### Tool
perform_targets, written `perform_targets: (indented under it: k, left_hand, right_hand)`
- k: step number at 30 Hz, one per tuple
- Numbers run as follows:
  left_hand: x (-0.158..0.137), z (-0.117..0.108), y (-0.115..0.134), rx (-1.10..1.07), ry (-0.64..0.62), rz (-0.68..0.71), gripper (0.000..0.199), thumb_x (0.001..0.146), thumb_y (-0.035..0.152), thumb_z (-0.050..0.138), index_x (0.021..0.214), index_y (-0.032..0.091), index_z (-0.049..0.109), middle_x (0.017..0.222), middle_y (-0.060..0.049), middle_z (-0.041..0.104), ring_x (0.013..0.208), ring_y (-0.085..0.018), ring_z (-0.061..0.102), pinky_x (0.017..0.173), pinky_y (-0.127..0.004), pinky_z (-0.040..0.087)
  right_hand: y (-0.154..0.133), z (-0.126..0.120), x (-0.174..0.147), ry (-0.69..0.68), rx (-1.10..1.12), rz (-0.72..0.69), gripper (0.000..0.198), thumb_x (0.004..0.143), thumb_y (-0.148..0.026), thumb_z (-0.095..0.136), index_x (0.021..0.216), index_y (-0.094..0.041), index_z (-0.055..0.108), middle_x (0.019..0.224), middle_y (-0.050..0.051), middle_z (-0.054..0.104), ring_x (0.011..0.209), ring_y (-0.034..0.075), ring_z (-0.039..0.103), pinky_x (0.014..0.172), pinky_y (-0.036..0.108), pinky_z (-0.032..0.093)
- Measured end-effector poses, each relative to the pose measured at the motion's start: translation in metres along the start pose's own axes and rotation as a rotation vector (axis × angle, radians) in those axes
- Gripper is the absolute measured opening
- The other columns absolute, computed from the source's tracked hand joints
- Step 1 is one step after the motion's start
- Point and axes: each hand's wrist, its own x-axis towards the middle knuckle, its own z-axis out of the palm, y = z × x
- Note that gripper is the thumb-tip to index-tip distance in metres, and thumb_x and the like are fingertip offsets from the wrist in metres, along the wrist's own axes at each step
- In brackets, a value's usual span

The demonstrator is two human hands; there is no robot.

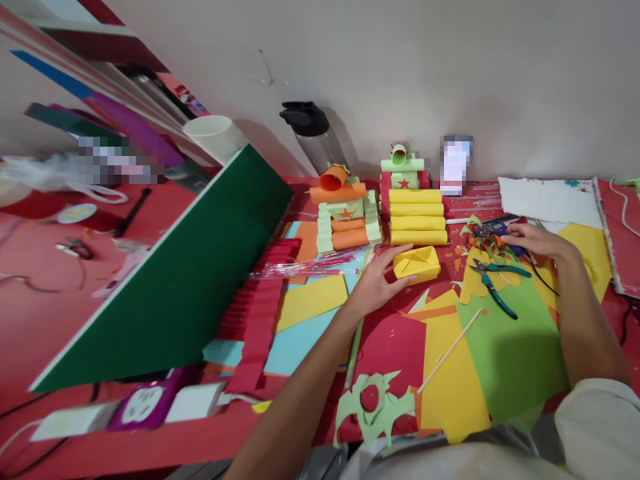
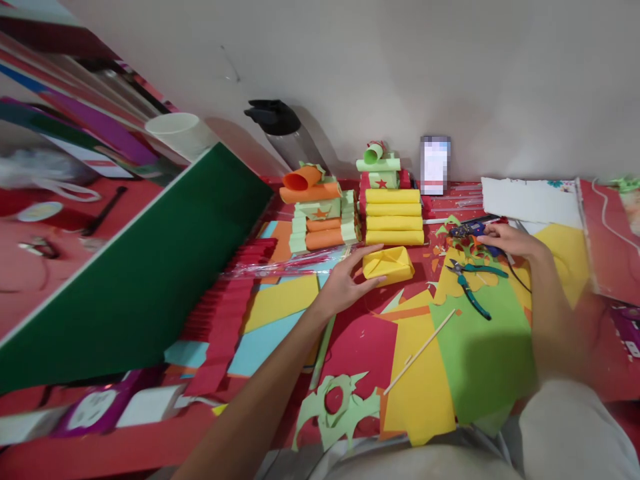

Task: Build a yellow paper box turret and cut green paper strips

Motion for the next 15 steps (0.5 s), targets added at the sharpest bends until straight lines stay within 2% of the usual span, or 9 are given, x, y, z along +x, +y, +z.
perform_targets:
  k: [3, 10, 13, 15]
  left_hand:
    - [0.000, 0.000, -0.001, 0.002, 0.007, -0.010, 0.069, 0.088, 0.048, 0.077, 0.148, 0.023, 0.056, 0.151, -0.013, 0.061, 0.138, -0.032, 0.061, 0.113, -0.044, 0.055]
    - [-0.001, 0.002, -0.007, -0.038, 0.006, -0.026, 0.069, 0.087, 0.054, 0.077, 0.147, 0.025, 0.057, 0.146, -0.013, 0.063, 0.133, -0.032, 0.065, 0.114, -0.047, 0.055]
    - [-0.001, 0.002, -0.006, -0.047, 0.008, -0.018, 0.069, 0.087, 0.054, 0.077, 0.146, 0.024, 0.057, 0.146, -0.013, 0.063, 0.132, -0.031, 0.065, 0.115, -0.046, 0.054]
    - [-0.001, 0.002, -0.005, -0.052, 0.007, -0.018, 0.069, 0.088, 0.054, 0.077, 0.146, 0.023, 0.057, 0.146, -0.013, 0.063, 0.133, -0.031, 0.065, 0.115, -0.045, 0.054]
  right_hand:
    - [0.003, -0.001, -0.004, 0.007, 0.177, 0.004, 0.060, 0.078, -0.070, 0.078, 0.112, -0.021, 0.072, 0.097, 0.008, 0.076, 0.080, 0.021, 0.066, 0.068, 0.032, 0.049]
    - [-0.009, 0.003, -0.007, 0.055, 0.326, 0.023, 0.056, 0.072, -0.071, 0.081, 0.093, -0.020, 0.067, 0.071, -0.001, 0.062, 0.062, 0.014, 0.054, 0.060, 0.029, 0.044]
    - [-0.013, 0.003, -0.013, 0.059, 0.442, 0.039, 0.054, 0.072, -0.067, 0.083, 0.092, -0.021, 0.064, 0.066, -0.003, 0.057, 0.058, 0.014, 0.051, 0.056, 0.029, 0.043]
    - [-0.015, 0.002, -0.017, 0.032, 0.485, 0.008, 0.052, 0.073, -0.066, 0.083, 0.090, -0.021, 0.062, 0.068, -0.001, 0.059, 0.058, 0.014, 0.052, 0.053, 0.029, 0.042]
